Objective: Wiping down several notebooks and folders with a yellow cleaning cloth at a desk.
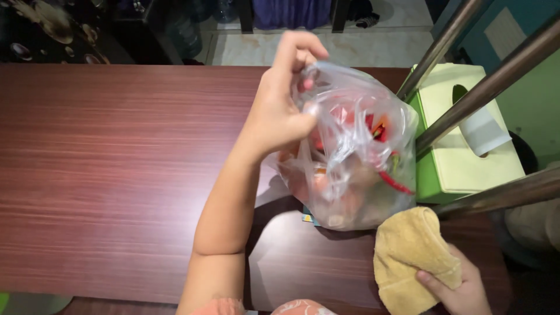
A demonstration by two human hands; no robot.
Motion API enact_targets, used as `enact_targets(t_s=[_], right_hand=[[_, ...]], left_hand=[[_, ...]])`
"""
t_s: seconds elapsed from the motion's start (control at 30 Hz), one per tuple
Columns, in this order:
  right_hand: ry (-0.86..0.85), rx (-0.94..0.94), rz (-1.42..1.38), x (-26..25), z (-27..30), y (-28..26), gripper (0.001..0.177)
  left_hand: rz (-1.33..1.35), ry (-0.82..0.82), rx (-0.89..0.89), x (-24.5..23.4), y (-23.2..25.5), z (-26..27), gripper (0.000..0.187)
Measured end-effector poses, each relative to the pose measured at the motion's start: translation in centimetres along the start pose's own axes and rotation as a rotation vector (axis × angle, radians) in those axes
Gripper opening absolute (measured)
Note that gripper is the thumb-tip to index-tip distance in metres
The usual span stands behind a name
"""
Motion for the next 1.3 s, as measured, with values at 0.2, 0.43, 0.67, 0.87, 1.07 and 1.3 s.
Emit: enact_targets(t_s=[0.2, 0.43, 0.67, 0.87, 1.07, 1.3], right_hand=[[0.082, -0.035, 0.064, -0.3, -0.1, -1.9, 0.049], [0.170, -0.096, 0.056, 4.1, -5.8, -9.7, 0.055], [0.152, -0.173, -0.464, 11.2, -14.5, -18.6, 0.061], [0.291, -0.020, -0.285, 12.8, -20.2, -7.4, 0.063], [0.227, 0.026, -0.478, 12.8, -18.0, -11.5, 0.061], [0.055, 0.243, -0.062, 11.8, -15.0, -10.0, 0.042]], left_hand=[[0.481, 0.343, 0.008, -0.6, 0.7, 0.9, 0.054], [0.239, 0.612, 0.092, -11.3, 4.2, 5.3, 0.078], [0.403, 0.622, 0.226, -14.1, 5.1, 6.1, 0.104], [0.623, 0.821, 0.111, -10.3, 8.5, 2.2, 0.108], [0.478, 0.866, 0.062, -10.1, 5.0, 1.6, 0.099], [0.140, 0.852, 0.085, -14.6, -3.5, 2.6, 0.083]])
Point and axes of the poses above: each hand's wrist, its own z-axis away from the middle knuckle, its own x-axis out of the palm, y = z × x, the point moved 2 cm from there along -z, towards the middle knuckle, and after that the axes turned 5 degrees about y, right-handed, at the moved point
